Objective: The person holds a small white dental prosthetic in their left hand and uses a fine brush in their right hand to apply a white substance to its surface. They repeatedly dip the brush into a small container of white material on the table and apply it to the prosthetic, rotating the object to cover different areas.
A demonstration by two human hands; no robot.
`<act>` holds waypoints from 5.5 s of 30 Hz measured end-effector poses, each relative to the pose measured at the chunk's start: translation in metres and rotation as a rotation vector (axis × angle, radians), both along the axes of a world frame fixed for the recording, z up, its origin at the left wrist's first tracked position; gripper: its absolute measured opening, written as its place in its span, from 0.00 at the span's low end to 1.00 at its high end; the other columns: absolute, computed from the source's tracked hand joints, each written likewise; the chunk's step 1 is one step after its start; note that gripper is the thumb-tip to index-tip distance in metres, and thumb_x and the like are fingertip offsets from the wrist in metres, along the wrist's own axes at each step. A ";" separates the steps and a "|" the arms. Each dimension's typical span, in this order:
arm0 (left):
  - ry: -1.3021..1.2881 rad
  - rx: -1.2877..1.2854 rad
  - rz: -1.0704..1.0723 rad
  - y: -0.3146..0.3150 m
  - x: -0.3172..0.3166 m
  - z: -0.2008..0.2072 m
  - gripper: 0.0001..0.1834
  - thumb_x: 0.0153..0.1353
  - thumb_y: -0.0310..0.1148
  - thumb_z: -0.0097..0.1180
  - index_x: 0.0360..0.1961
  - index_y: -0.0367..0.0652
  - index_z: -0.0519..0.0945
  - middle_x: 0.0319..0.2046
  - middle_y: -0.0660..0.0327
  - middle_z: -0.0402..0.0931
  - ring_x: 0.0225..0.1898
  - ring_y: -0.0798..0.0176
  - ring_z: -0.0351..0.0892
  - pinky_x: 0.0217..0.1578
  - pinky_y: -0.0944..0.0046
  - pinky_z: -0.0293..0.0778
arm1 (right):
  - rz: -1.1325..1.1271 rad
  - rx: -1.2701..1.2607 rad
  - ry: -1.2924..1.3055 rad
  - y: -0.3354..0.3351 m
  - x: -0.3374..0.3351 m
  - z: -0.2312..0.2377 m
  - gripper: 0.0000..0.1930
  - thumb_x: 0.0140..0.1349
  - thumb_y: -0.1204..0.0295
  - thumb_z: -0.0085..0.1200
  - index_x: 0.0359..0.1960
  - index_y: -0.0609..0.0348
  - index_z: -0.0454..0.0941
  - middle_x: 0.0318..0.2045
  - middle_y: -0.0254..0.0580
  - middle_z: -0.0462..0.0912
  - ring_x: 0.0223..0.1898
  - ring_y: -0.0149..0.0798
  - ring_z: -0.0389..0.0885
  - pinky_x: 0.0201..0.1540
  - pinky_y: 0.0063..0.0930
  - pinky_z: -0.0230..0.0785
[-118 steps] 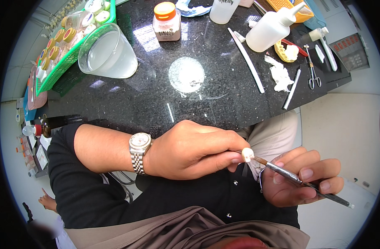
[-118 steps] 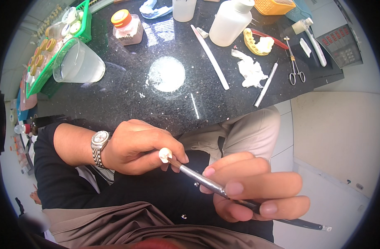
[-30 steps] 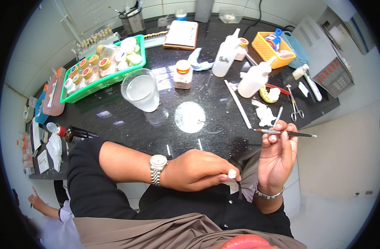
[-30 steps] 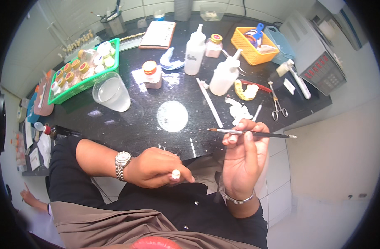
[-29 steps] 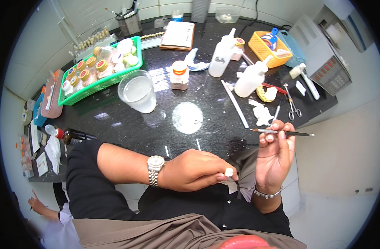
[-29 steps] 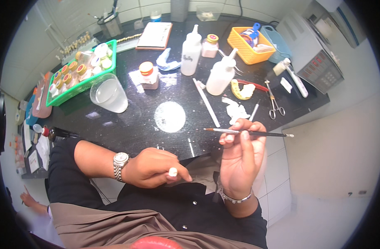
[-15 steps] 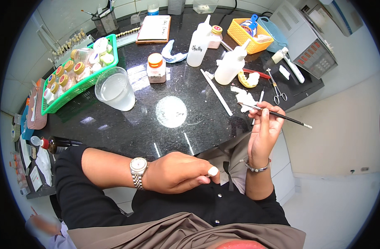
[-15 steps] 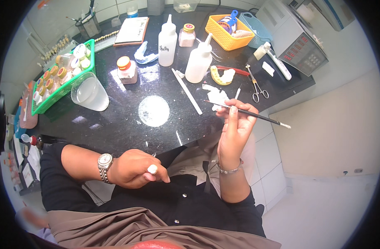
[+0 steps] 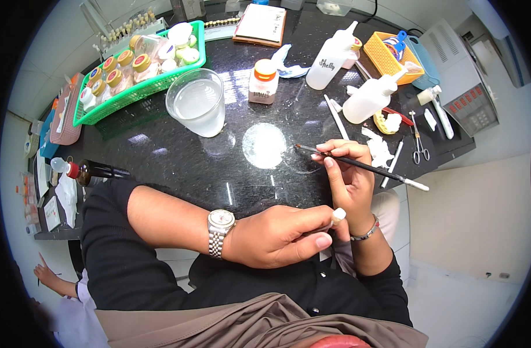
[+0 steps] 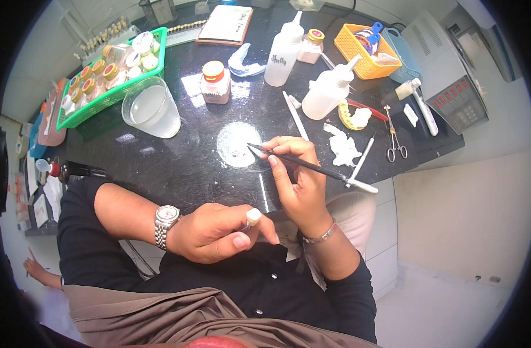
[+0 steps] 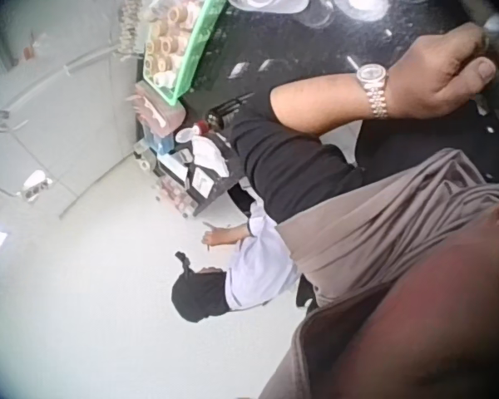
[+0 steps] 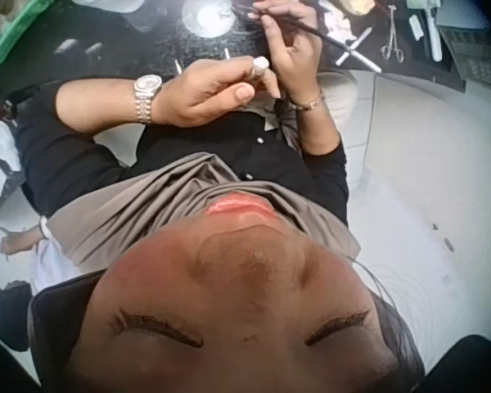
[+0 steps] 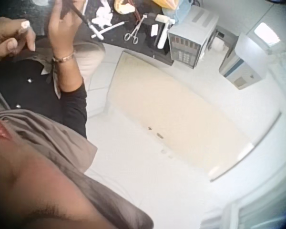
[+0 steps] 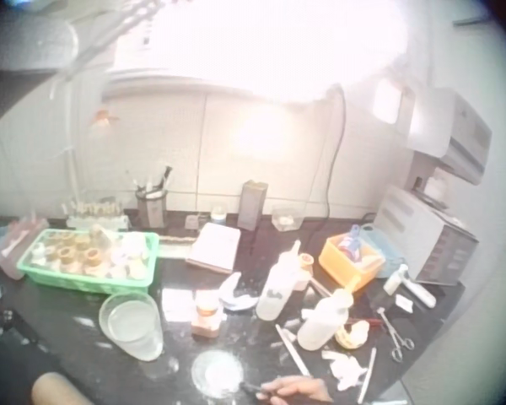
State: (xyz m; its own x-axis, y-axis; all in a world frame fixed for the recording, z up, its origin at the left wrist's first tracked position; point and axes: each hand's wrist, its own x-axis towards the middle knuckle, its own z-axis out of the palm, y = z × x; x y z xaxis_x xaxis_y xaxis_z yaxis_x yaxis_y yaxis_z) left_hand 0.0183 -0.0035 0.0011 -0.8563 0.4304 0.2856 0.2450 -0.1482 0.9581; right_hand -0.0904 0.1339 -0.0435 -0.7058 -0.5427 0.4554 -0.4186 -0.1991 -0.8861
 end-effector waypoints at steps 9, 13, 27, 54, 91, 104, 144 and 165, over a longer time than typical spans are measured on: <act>0.055 -0.053 0.024 0.000 -0.001 -0.004 0.11 0.64 0.31 0.38 0.41 0.37 0.69 0.30 0.54 0.74 0.29 0.59 0.75 0.33 0.64 0.71 | 0.019 -0.015 -0.012 0.012 -0.004 0.003 0.08 0.57 0.86 0.40 0.38 0.63 0.61 0.38 0.48 0.69 0.35 0.31 0.72 0.40 0.23 0.69; 0.070 -0.031 0.004 0.001 -0.002 -0.006 0.10 0.64 0.32 0.38 0.40 0.39 0.69 0.29 0.55 0.72 0.29 0.57 0.75 0.32 0.62 0.70 | -0.005 0.021 -0.004 0.019 -0.011 0.008 0.09 0.57 0.86 0.41 0.37 0.62 0.61 0.36 0.48 0.69 0.34 0.30 0.71 0.39 0.22 0.68; 0.180 -0.005 -0.049 0.001 -0.003 -0.010 0.08 0.64 0.33 0.38 0.35 0.41 0.68 0.29 0.58 0.71 0.28 0.54 0.73 0.30 0.61 0.69 | 0.294 -0.150 0.231 -0.090 -0.020 0.086 0.07 0.55 0.85 0.48 0.37 0.69 0.68 0.35 0.43 0.72 0.34 0.32 0.78 0.36 0.22 0.74; 0.245 -0.097 0.094 0.004 -0.006 -0.013 0.07 0.63 0.29 0.40 0.33 0.38 0.69 0.21 0.59 0.69 0.20 0.61 0.71 0.24 0.67 0.67 | -0.573 -0.076 -0.009 0.118 -0.032 0.009 0.07 0.59 0.83 0.42 0.39 0.63 0.63 0.37 0.46 0.72 0.35 0.33 0.75 0.42 0.26 0.70; 0.243 -0.200 0.124 -0.001 -0.011 -0.007 0.07 0.60 0.28 0.43 0.37 0.41 0.72 0.27 0.58 0.70 0.27 0.57 0.71 0.31 0.62 0.67 | -0.100 -0.604 -0.640 0.071 0.004 0.070 0.09 0.62 0.76 0.43 0.42 0.57 0.58 0.35 0.47 0.71 0.28 0.34 0.75 0.35 0.33 0.73; 0.378 -0.300 0.134 0.001 -0.013 -0.007 0.10 0.56 0.30 0.50 0.40 0.46 0.73 0.22 0.61 0.66 0.25 0.57 0.69 0.27 0.62 0.64 | 0.091 -0.587 -0.358 0.039 0.051 0.059 0.14 0.60 0.77 0.43 0.44 0.53 0.53 0.32 0.42 0.66 0.24 0.31 0.72 0.40 0.57 0.73; 0.476 -0.303 0.145 0.003 -0.013 -0.014 0.16 0.52 0.32 0.55 0.44 0.47 0.75 0.21 0.64 0.62 0.22 0.64 0.66 0.24 0.67 0.62 | 0.196 -0.465 -0.287 0.046 0.048 0.061 0.10 0.64 0.73 0.38 0.41 0.57 0.50 0.32 0.38 0.62 0.22 0.26 0.67 0.41 0.67 0.69; 0.449 -0.320 0.136 0.003 -0.014 -0.013 0.14 0.53 0.33 0.54 0.43 0.47 0.75 0.23 0.64 0.64 0.23 0.64 0.68 0.24 0.67 0.63 | 0.169 -0.423 -0.207 0.046 0.047 0.059 0.10 0.64 0.73 0.37 0.40 0.59 0.49 0.32 0.41 0.60 0.22 0.28 0.66 0.40 0.65 0.71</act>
